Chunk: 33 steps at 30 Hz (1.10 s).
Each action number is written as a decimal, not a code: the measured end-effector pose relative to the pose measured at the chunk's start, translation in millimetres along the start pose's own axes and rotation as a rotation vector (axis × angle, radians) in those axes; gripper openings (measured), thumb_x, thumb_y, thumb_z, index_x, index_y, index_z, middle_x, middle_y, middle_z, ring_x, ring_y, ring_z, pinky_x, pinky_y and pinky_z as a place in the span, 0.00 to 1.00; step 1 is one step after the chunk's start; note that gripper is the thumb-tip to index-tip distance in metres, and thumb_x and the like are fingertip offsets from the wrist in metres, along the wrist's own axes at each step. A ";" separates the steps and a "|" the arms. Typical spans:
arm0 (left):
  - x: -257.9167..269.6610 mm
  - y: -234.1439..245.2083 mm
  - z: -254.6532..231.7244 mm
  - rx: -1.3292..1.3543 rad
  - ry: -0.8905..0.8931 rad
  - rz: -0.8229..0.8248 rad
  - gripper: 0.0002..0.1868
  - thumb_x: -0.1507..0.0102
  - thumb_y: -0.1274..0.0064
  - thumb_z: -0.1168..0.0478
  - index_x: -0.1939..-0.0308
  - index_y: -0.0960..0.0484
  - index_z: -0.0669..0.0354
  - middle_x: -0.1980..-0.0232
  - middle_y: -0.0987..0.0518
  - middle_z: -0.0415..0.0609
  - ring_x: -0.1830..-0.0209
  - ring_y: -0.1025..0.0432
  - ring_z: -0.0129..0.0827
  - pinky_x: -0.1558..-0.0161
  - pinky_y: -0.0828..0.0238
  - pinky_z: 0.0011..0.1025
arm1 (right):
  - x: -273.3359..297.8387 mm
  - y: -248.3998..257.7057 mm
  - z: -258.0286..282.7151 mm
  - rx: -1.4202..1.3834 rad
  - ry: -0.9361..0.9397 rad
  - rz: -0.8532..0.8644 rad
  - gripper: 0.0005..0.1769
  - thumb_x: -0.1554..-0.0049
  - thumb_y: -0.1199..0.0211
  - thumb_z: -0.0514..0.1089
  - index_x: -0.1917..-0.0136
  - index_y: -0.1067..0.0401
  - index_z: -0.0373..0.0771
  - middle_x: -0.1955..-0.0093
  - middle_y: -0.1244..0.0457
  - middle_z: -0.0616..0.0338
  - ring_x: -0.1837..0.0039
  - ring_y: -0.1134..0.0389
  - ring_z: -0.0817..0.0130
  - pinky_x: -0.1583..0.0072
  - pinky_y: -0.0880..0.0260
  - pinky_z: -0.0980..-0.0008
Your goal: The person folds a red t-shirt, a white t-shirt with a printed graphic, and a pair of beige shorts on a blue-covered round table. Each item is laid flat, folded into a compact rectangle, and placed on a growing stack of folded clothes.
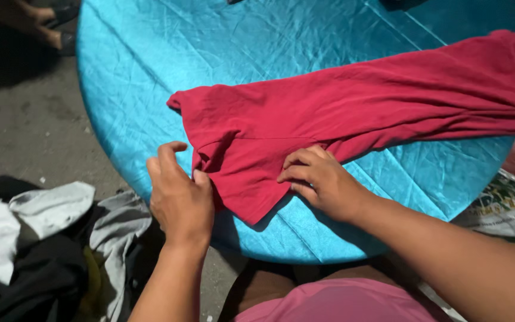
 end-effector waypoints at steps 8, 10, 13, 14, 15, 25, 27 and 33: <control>-12.9 -26.0 -18.6 0.383 -0.441 0.761 0.26 0.42 0.29 0.54 0.43 0.18 0.58 0.45 0.18 0.54 0.42 0.27 0.46 0.42 0.34 0.42 | -17.6 9.3 -32.5 -0.493 -0.588 0.048 0.11 0.38 0.44 0.40 0.44 0.24 0.41 0.57 0.34 0.62 0.55 0.34 0.71 0.51 0.30 0.67; -20.9 -27.5 -19.7 0.377 -0.520 0.786 0.37 0.53 0.28 0.54 0.41 0.22 0.60 0.47 0.19 0.57 0.45 0.28 0.49 0.47 0.35 0.43 | -15.5 8.8 -40.0 -0.617 -0.817 0.070 0.12 0.35 0.45 0.43 0.42 0.24 0.41 0.61 0.38 0.60 0.61 0.39 0.72 0.58 0.34 0.67; -32.8 -32.8 -16.7 0.306 -0.498 0.833 0.36 0.56 0.33 0.59 0.43 0.21 0.59 0.50 0.19 0.57 0.50 0.25 0.48 0.51 0.30 0.40 | -17.7 11.0 -38.5 -0.779 -0.899 0.045 0.14 0.34 0.43 0.44 0.38 0.25 0.37 0.55 0.31 0.59 0.64 0.37 0.63 0.60 0.33 0.63; -36.0 -34.4 -14.2 0.274 -0.465 0.850 0.33 0.56 0.36 0.61 0.44 0.19 0.58 0.51 0.19 0.57 0.51 0.23 0.47 0.51 0.27 0.38 | -19.2 15.1 -36.0 -0.786 -0.848 0.039 0.15 0.36 0.41 0.44 0.39 0.25 0.37 0.55 0.32 0.61 0.61 0.35 0.67 0.57 0.32 0.66; -40.1 -34.3 -12.7 0.198 -0.474 0.813 0.27 0.52 0.38 0.62 0.46 0.17 0.58 0.52 0.18 0.57 0.51 0.23 0.48 0.51 0.27 0.39 | -20.6 20.3 -33.5 -0.789 -0.796 0.036 0.16 0.38 0.38 0.44 0.39 0.25 0.36 0.55 0.32 0.62 0.57 0.33 0.71 0.54 0.30 0.68; -69.7 -23.1 -12.7 0.104 -0.361 1.088 0.15 0.40 0.48 0.62 0.52 0.14 0.60 0.62 0.15 0.52 0.63 0.18 0.39 0.59 0.24 0.34 | -25.4 55.6 -24.8 -0.248 -0.501 0.363 0.17 0.46 0.30 0.43 0.43 0.22 0.41 0.53 0.27 0.66 0.47 0.26 0.73 0.44 0.27 0.68; -71.9 -27.4 -12.2 0.214 -0.296 1.144 0.14 0.38 0.50 0.64 0.52 0.14 0.61 0.63 0.15 0.50 0.64 0.21 0.35 0.60 0.25 0.32 | -32.2 57.9 -26.8 -0.265 -0.457 0.382 0.15 0.45 0.32 0.44 0.44 0.22 0.40 0.55 0.27 0.66 0.50 0.26 0.75 0.47 0.27 0.69; -110.4 -47.8 -0.4 0.531 0.202 0.907 0.13 0.33 0.52 0.63 0.50 0.17 0.63 0.65 0.19 0.47 0.67 0.27 0.30 0.65 0.29 0.31 | -61.0 66.9 -60.2 -0.551 -0.736 0.098 0.15 0.40 0.38 0.47 0.42 0.25 0.40 0.60 0.33 0.62 0.63 0.37 0.75 0.62 0.35 0.70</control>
Point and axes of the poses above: each hand's wrist, its own x-axis away from the middle knuckle, its own y-axis out of the back of the hand, z = x × y, the point moved 4 cm from there along -x, towards the middle knuckle
